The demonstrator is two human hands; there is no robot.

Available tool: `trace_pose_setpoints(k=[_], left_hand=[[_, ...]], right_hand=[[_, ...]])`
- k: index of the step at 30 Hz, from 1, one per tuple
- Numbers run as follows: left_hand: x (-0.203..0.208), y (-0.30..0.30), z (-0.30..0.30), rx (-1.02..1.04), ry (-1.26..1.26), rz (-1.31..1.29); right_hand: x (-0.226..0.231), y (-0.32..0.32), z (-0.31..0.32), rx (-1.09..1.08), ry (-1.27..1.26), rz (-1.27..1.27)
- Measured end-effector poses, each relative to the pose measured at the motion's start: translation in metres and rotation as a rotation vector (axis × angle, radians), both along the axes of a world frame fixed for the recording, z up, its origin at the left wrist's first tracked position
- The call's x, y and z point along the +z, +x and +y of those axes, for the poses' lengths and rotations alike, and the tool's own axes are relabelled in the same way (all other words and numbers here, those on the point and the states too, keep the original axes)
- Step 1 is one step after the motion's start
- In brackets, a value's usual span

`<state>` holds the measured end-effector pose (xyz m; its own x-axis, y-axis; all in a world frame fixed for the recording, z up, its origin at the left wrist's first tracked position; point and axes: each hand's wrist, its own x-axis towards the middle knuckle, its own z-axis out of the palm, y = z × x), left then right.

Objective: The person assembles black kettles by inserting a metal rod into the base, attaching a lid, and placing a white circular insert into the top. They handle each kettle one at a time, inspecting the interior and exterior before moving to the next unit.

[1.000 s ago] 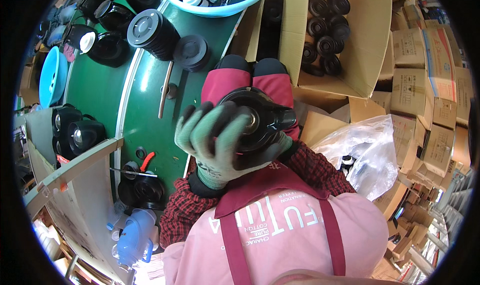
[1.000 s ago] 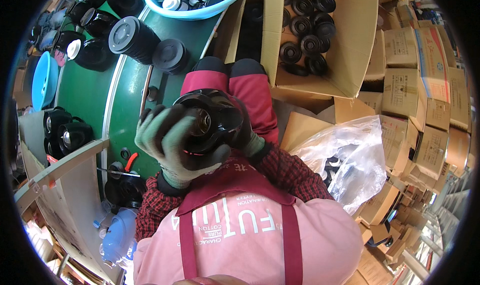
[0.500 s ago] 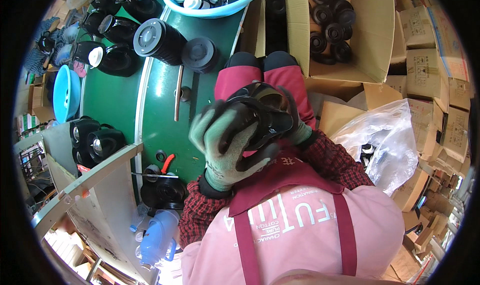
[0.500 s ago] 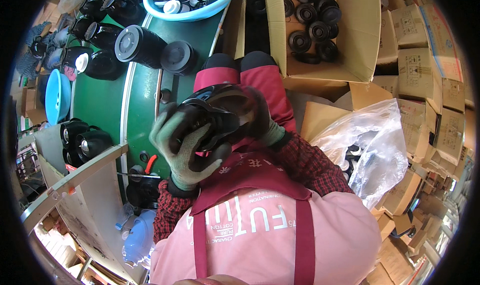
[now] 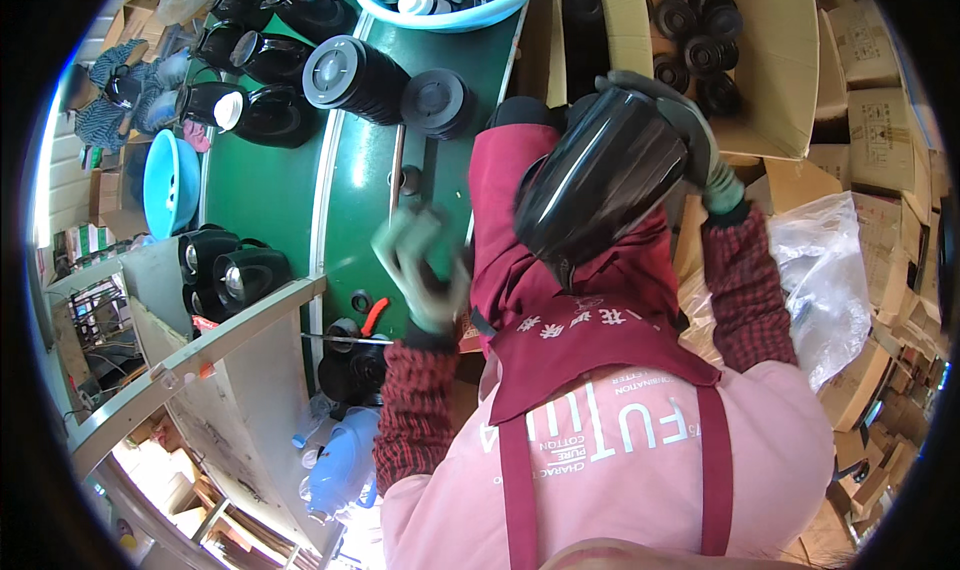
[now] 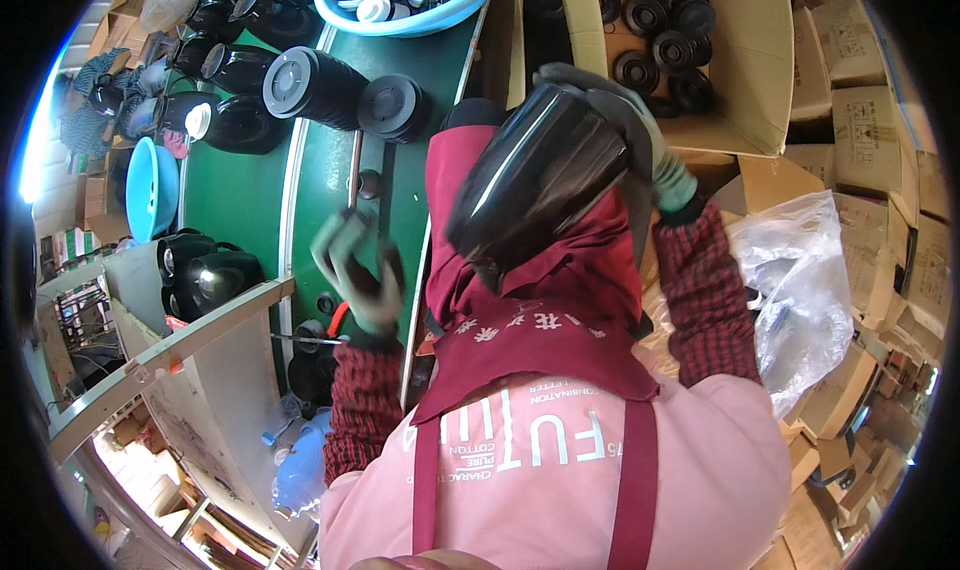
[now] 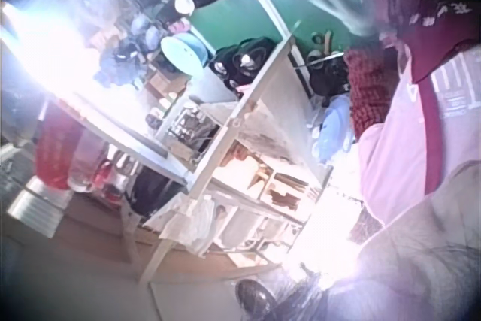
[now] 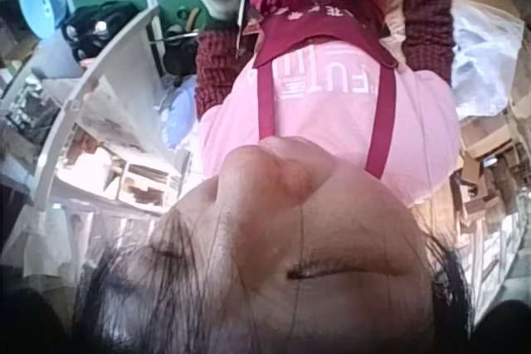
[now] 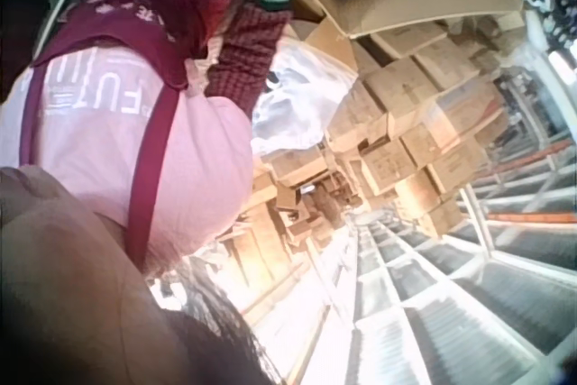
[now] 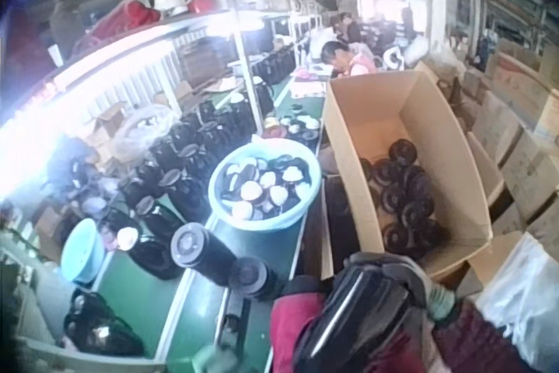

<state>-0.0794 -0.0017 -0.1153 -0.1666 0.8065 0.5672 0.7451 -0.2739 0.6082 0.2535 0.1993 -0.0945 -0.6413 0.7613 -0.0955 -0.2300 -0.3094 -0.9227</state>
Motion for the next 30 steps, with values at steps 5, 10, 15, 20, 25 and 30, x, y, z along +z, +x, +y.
trace_pose_setpoints(k=[5,10,15,20,25,30], left_hand=[[-0.123,-0.097,0.042,0.533,-0.660,0.348],[-0.175,-0.131,0.044,0.397,-0.736,0.243],[-0.085,-0.076,0.027,0.224,-0.561,-0.201],[0.005,0.003,0.100,-0.399,-0.765,-0.633],[0.026,0.036,0.155,-0.653,-0.625,0.210],[0.001,0.030,0.183,-0.797,-0.650,0.175]], right_hand=[[-0.025,-0.058,-0.013,0.175,1.239,-0.878],[-0.100,-0.076,-0.022,-0.007,0.261,-0.337],[-0.098,-0.053,-0.020,-0.060,0.046,-0.027],[-0.072,-0.048,-0.004,-0.202,-0.246,0.261],[-0.043,-0.022,-0.002,-0.154,-0.306,0.663],[0.004,-0.011,-0.027,-0.061,0.070,0.068]])
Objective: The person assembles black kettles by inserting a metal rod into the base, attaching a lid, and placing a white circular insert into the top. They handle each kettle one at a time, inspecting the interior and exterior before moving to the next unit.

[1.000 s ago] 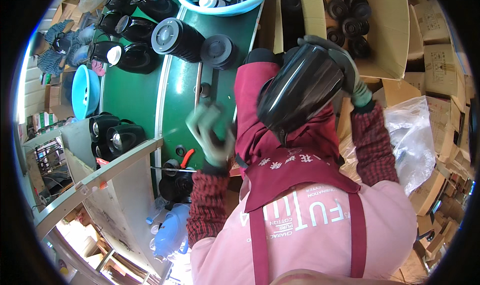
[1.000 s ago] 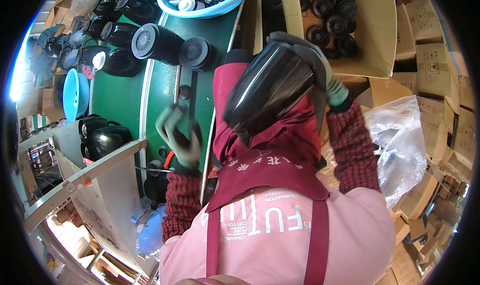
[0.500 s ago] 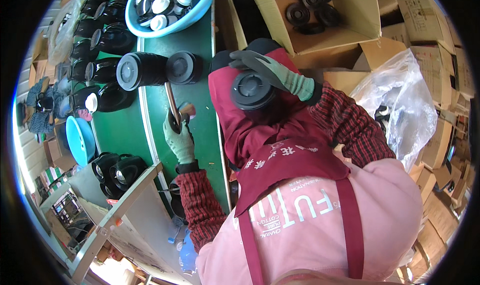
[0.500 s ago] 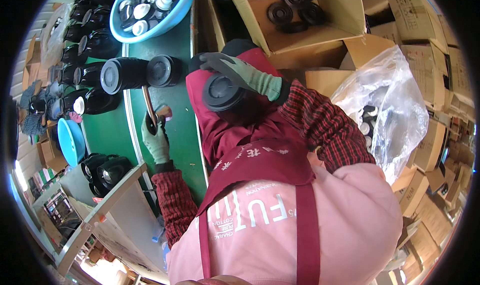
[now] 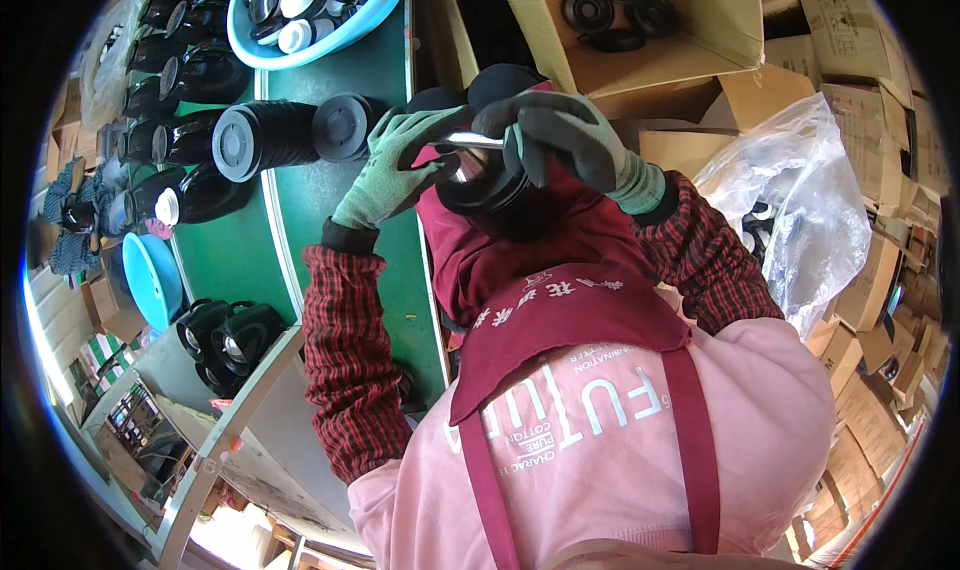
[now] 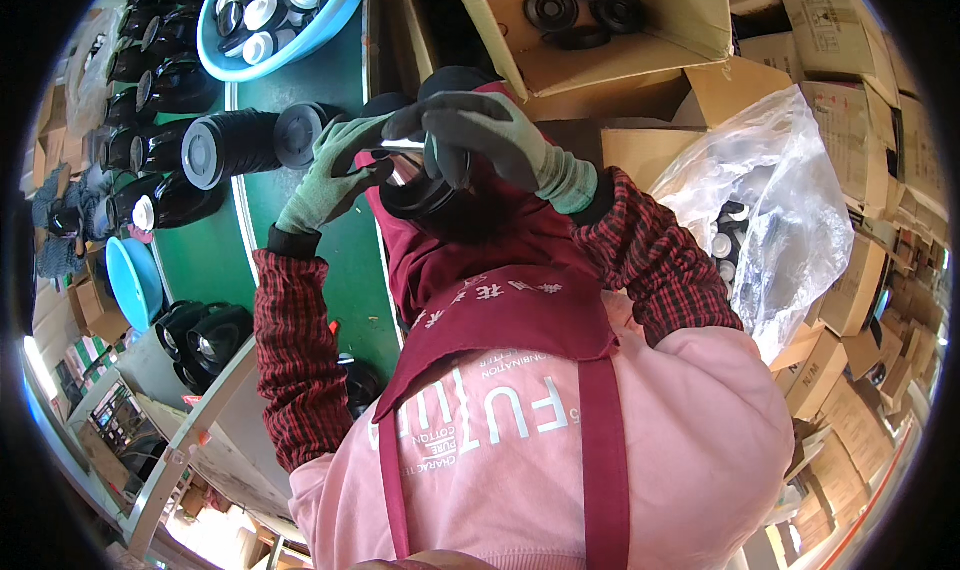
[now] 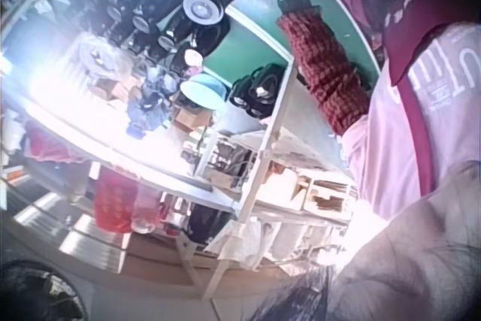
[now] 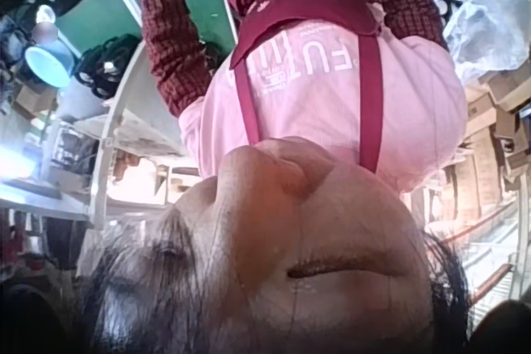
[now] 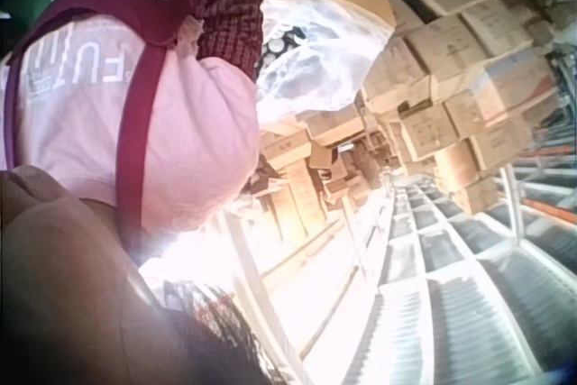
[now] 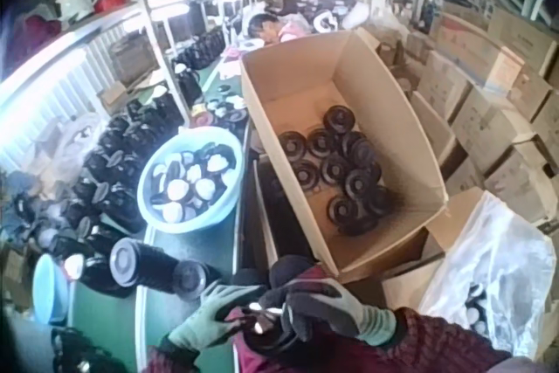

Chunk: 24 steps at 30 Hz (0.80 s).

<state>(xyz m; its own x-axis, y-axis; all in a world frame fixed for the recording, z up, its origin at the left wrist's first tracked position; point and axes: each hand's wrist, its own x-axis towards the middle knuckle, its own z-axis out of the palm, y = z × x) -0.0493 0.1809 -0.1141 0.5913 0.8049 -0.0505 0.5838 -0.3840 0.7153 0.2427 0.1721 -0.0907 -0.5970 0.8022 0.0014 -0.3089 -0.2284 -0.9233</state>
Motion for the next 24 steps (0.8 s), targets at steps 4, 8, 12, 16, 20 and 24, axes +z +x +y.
trace_pose_setpoints(k=[4,8,12,16,20,24], left_hand=[[0.021,0.042,-0.032,0.191,0.126,0.313],[0.042,0.102,-0.049,0.374,0.223,0.721],[0.011,0.060,-0.046,0.424,0.206,0.407],[0.002,0.042,-0.055,0.434,0.127,0.217],[0.022,0.075,-0.061,0.433,0.145,0.346],[0.011,0.054,-0.056,0.339,0.080,0.214]], right_hand=[[-0.050,0.013,0.037,-0.135,-0.066,0.014],[-0.116,0.000,0.077,-0.185,-0.274,0.293],[-0.119,-0.017,0.078,-0.106,-0.456,0.533],[-0.114,-0.014,0.072,0.000,-0.386,0.644],[-0.147,-0.013,0.075,0.119,-0.447,1.021],[-0.140,-0.029,0.110,0.548,-0.357,0.973]])
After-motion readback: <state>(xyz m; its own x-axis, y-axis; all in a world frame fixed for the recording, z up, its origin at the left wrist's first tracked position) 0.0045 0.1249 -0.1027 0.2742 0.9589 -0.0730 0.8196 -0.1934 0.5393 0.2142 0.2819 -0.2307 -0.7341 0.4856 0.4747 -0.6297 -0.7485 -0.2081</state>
